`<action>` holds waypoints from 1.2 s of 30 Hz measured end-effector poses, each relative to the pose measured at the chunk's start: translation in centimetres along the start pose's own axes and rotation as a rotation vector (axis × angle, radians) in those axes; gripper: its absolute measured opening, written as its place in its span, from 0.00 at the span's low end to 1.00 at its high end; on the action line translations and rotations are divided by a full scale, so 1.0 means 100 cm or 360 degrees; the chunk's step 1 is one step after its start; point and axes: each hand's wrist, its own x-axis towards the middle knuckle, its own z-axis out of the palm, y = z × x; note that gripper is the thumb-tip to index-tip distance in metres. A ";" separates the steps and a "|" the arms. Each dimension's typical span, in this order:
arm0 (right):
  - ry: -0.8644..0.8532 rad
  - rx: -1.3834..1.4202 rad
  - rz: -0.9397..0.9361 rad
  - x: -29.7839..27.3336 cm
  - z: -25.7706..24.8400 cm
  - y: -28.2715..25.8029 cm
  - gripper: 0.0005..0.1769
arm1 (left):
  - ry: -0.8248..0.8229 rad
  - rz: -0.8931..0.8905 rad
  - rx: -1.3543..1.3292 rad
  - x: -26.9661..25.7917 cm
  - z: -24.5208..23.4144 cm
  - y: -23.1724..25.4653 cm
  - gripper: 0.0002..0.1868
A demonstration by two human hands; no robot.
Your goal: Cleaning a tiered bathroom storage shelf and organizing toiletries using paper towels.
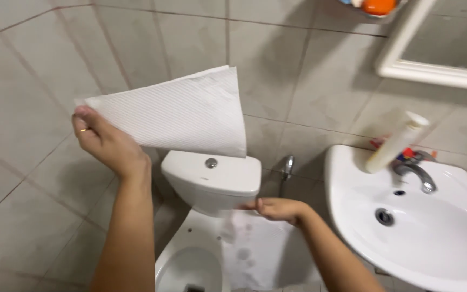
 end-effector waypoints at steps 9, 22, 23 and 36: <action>0.1085 0.1474 -0.0673 -0.029 -0.014 -0.077 0.74 | -0.0338 -0.0512 0.0417 -0.083 0.042 -0.039 0.18; 0.1628 0.2039 -0.0195 -0.053 0.003 -0.075 0.60 | -0.0913 -0.0888 0.1125 -0.167 0.064 -0.095 0.22; 0.1644 0.2047 -0.0263 -0.059 0.001 -0.068 0.57 | -0.1084 -0.0293 0.1090 -0.168 0.065 -0.100 0.30; 0.1270 0.2258 -0.0046 -0.079 -0.014 0.057 0.38 | -0.2712 -0.0381 0.1024 -0.250 0.191 -0.135 0.24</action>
